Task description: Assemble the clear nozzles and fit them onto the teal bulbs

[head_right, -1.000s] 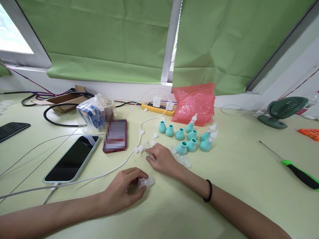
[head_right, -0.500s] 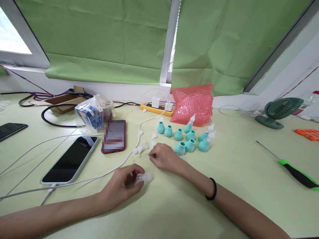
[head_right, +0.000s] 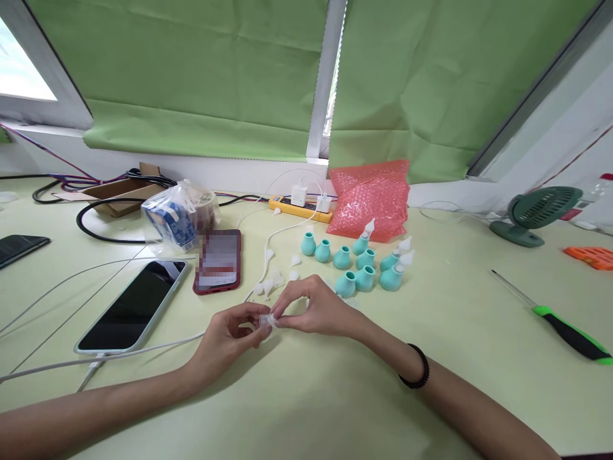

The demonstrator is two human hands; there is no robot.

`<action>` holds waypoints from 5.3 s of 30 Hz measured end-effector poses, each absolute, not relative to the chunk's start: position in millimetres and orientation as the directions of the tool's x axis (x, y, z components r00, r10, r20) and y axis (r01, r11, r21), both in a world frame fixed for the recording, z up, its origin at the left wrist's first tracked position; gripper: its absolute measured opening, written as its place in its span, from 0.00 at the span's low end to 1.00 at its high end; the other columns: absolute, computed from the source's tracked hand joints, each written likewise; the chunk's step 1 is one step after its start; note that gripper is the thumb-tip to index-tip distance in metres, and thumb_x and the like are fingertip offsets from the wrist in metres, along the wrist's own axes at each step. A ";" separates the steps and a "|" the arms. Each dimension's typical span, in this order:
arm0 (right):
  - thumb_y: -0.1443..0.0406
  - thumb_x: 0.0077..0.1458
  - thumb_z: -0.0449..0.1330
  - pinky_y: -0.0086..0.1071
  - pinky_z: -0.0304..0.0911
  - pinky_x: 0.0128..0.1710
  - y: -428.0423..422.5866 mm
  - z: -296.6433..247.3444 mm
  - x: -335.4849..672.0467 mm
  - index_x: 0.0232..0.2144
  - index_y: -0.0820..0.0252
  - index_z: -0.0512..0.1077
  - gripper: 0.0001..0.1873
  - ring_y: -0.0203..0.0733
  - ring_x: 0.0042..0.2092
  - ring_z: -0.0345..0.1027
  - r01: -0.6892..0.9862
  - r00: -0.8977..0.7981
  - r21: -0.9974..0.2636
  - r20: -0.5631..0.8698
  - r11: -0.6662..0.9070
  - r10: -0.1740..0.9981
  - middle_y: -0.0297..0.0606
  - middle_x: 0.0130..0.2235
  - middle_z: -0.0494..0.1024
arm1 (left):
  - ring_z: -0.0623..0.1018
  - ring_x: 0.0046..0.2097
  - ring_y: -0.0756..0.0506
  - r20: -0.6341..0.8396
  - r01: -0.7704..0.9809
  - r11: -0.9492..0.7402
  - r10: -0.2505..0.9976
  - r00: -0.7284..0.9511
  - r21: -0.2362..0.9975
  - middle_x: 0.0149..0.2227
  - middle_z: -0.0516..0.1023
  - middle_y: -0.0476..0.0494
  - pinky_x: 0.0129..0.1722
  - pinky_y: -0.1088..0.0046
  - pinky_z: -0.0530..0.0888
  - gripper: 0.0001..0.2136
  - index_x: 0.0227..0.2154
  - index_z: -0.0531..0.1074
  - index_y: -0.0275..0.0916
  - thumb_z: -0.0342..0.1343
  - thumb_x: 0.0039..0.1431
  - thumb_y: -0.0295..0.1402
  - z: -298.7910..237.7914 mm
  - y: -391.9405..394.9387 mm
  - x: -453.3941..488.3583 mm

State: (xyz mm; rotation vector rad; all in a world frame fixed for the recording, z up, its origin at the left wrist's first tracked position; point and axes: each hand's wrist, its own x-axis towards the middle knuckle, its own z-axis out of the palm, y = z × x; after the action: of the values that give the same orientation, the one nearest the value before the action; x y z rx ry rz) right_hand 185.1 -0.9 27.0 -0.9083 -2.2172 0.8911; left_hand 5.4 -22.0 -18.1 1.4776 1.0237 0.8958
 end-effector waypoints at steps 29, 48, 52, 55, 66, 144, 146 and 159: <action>0.66 0.40 0.63 0.31 0.61 0.33 5.8 0.9 180.7 0.26 0.58 0.76 0.06 0.35 0.31 0.65 0.243 -0.511 -0.884 0.233 0.399 0.828 0.36 0.28 0.72 | 0.69 0.23 0.53 -0.021 0.055 0.004 0.953 0.302 0.998 0.28 0.71 0.47 0.25 0.76 0.71 0.10 0.31 0.71 0.33 0.55 0.46 0.35 -13.7 -21.7 5.5; 0.62 0.39 0.63 0.29 0.64 0.29 7.2 6.0 179.3 0.27 0.66 0.72 0.12 0.32 0.25 0.65 0.087 -0.628 -0.978 -0.200 -0.188 0.752 0.34 0.24 0.72 | 0.72 0.35 0.48 0.118 0.112 -0.167 0.928 0.353 0.980 0.33 0.74 0.44 0.31 0.74 0.71 0.10 0.34 0.70 0.37 0.53 0.50 0.34 -15.1 -26.4 2.7; 0.64 0.38 0.63 0.28 0.64 0.28 7.7 1.7 178.9 0.27 0.67 0.72 0.11 0.32 0.24 0.65 0.032 -0.618 -0.961 -0.236 -0.276 0.750 0.34 0.23 0.72 | 0.72 0.35 0.48 0.108 0.135 -0.163 0.933 0.343 0.977 0.33 0.75 0.44 0.32 0.74 0.71 0.10 0.34 0.71 0.37 0.53 0.49 0.35 -15.5 -26.5 3.2; 0.67 0.38 0.64 0.28 0.64 0.26 5.9 0.2 177.6 0.26 0.67 0.71 0.10 0.31 0.23 0.65 -0.003 -0.611 -0.945 -0.257 -0.327 0.748 0.34 0.23 0.72 | 0.73 0.35 0.48 0.116 0.142 -0.175 0.930 0.350 0.974 0.32 0.75 0.44 0.33 0.73 0.71 0.10 0.34 0.71 0.36 0.54 0.49 0.35 -16.0 -27.3 3.5; 0.67 0.39 0.63 0.31 0.66 0.26 2.8 -4.1 176.4 0.24 0.68 0.70 0.09 0.32 0.22 0.65 -0.029 -0.587 -0.927 -0.287 -0.374 0.757 0.34 0.20 0.71 | 0.73 0.32 0.48 0.126 0.173 -0.199 0.924 0.360 0.965 0.30 0.75 0.43 0.31 0.74 0.71 0.11 0.34 0.72 0.35 0.54 0.49 0.36 -15.1 -27.7 4.3; 0.72 0.46 0.53 0.28 0.52 0.24 -64.3 68.8 176.3 0.29 0.61 0.65 0.04 0.37 0.29 0.62 0.665 -0.747 -0.060 -0.061 0.744 0.662 0.36 0.29 0.68 | 0.65 0.27 0.52 0.090 0.056 -0.113 0.945 0.315 0.992 0.26 0.65 0.49 0.28 0.77 0.67 0.14 0.40 0.67 0.37 0.51 0.51 0.38 -16.8 -25.1 5.5; 0.72 0.47 0.53 0.28 0.55 0.27 -61.6 69.1 175.8 0.30 0.62 0.66 0.05 0.36 0.31 0.63 0.666 -0.744 -0.117 -0.036 0.737 0.667 0.37 0.30 0.68 | 0.66 0.28 0.52 0.099 0.053 -0.121 0.945 0.311 0.991 0.26 0.66 0.49 0.28 0.77 0.67 0.15 0.40 0.67 0.37 0.51 0.52 0.38 -16.5 -26.0 5.0; 0.67 0.49 0.49 0.30 0.57 0.24 -107.6 75.4 167.7 0.30 0.49 0.69 0.10 0.39 0.27 0.63 0.659 -0.677 -0.136 0.319 0.739 0.663 0.36 0.23 0.70 | 0.67 0.29 0.52 0.074 -0.009 -0.075 0.953 0.294 0.997 0.26 0.66 0.49 0.27 0.78 0.65 0.13 0.41 0.65 0.38 0.49 0.53 0.37 -17.3 -24.9 6.2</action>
State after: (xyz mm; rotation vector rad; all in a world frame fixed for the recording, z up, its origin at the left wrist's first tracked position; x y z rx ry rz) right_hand 167.7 -107.6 75.4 -1.0224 -2.5937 0.0138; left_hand 6.2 -24.9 -17.3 1.3919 0.9501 1.0375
